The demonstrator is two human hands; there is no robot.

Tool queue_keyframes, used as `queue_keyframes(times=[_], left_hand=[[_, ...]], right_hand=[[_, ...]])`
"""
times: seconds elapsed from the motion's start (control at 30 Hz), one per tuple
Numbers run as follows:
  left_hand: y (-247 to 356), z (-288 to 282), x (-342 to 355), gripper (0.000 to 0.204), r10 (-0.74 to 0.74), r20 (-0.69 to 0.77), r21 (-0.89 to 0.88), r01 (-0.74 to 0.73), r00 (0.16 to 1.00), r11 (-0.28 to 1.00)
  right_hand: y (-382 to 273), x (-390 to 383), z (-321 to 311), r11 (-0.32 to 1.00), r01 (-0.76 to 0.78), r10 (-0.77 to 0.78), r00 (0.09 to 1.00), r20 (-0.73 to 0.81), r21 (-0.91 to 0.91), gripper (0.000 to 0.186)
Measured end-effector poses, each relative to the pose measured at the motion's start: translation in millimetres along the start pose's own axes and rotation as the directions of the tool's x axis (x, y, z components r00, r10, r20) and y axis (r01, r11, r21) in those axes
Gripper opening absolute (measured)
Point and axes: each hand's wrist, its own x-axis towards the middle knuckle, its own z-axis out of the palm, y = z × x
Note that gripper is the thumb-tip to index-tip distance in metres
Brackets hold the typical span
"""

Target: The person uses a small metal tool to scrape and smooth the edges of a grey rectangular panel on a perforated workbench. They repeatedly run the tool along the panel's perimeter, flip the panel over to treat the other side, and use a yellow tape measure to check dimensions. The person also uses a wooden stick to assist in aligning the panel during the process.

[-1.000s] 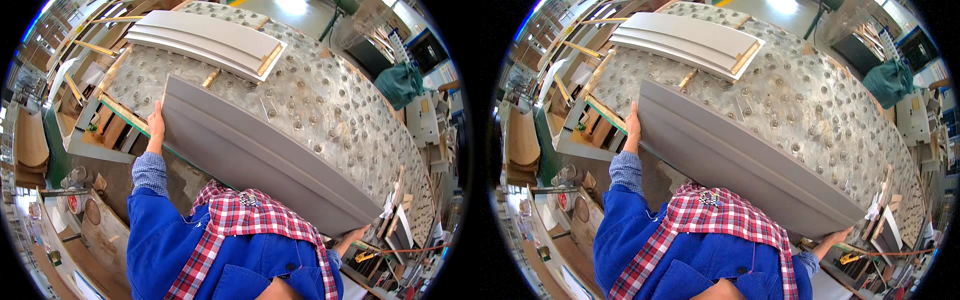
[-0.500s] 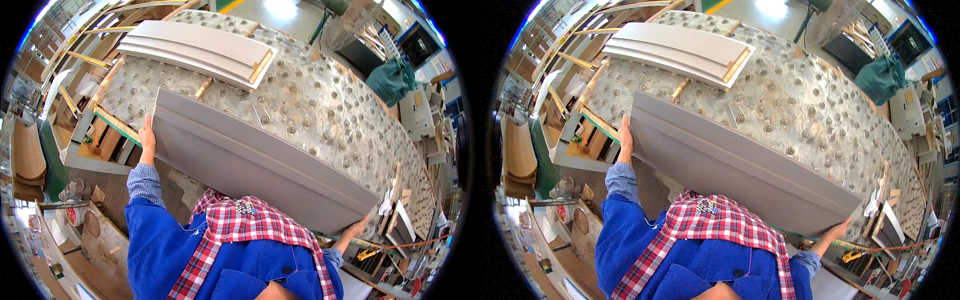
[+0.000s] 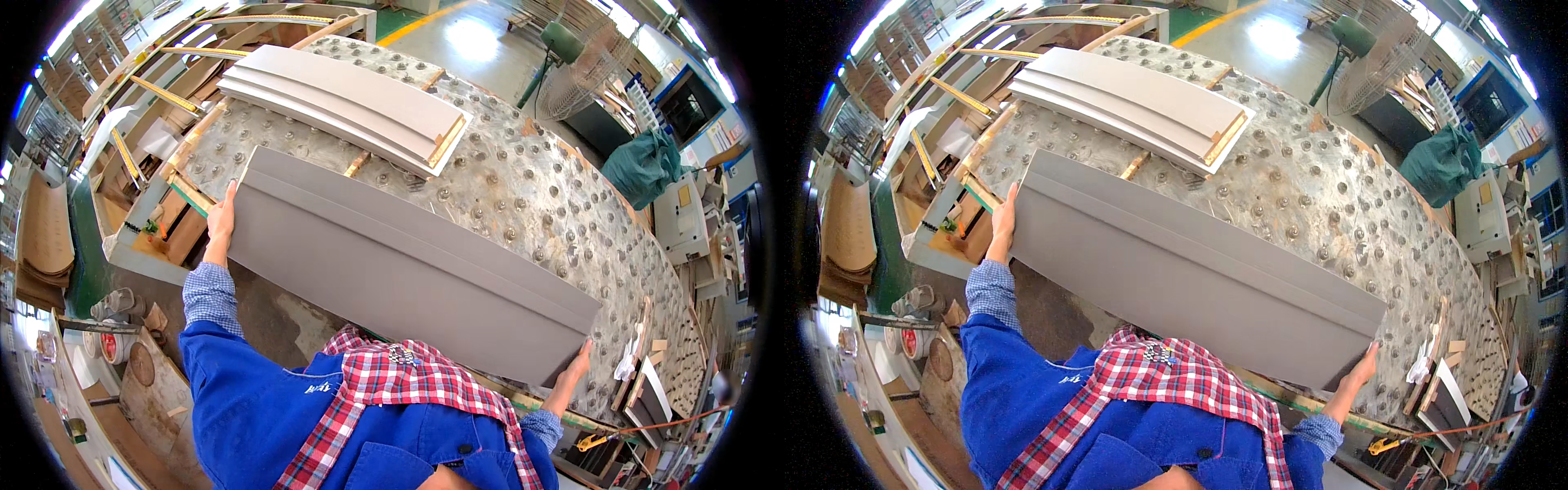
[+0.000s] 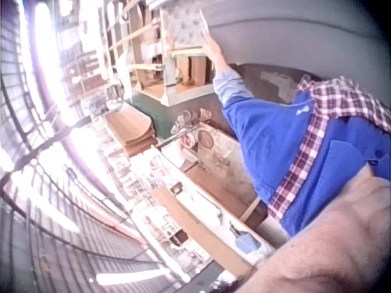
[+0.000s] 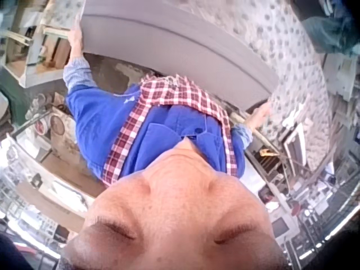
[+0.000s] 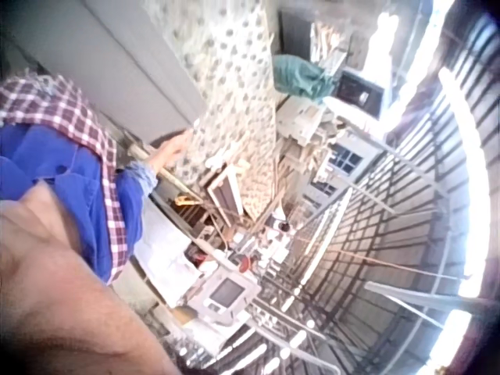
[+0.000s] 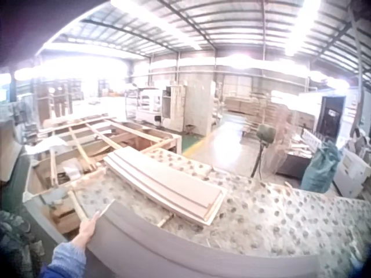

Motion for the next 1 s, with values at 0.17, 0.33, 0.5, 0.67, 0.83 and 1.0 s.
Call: queue_keyframes(times=[0.17,0.33,0.5,0.67,0.83,1.0], left_hand=[[14,16,-14,0.08,0.061,-0.071,-0.53,-0.09,0.996,0.843],[27,32,-11,0.072,0.074,-0.105,-0.711,-0.127,0.992,0.692],[19,58,11,0.071,0.038,-0.14,-0.851,-0.139,0.989,0.506],[12,78,11,0.068,0.023,-0.057,-0.891,-0.062,0.998,0.45],[-12,85,31,0.066,-0.058,-0.108,-0.832,-0.058,0.992,0.551],[-39,71,60,0.078,-0.118,-0.169,-0.386,0.045,0.979,0.922]], right_hand=[[-9,-7,-4,0.952,0.087,-0.078,0.996,-0.045,0.294,0.064],[-29,-28,7,0.909,0.252,-0.203,0.963,-0.175,0.332,0.052],[1,-14,-6,0.867,0.316,-0.234,0.941,-0.245,0.385,0.049],[27,3,-26,0.802,0.339,-0.197,0.928,-0.317,0.492,0.044],[15,-1,-21,0.871,0.29,-0.193,0.944,-0.267,0.396,0.041],[-6,18,-14,0.941,0.181,-0.145,0.979,-0.144,0.286,0.041]])
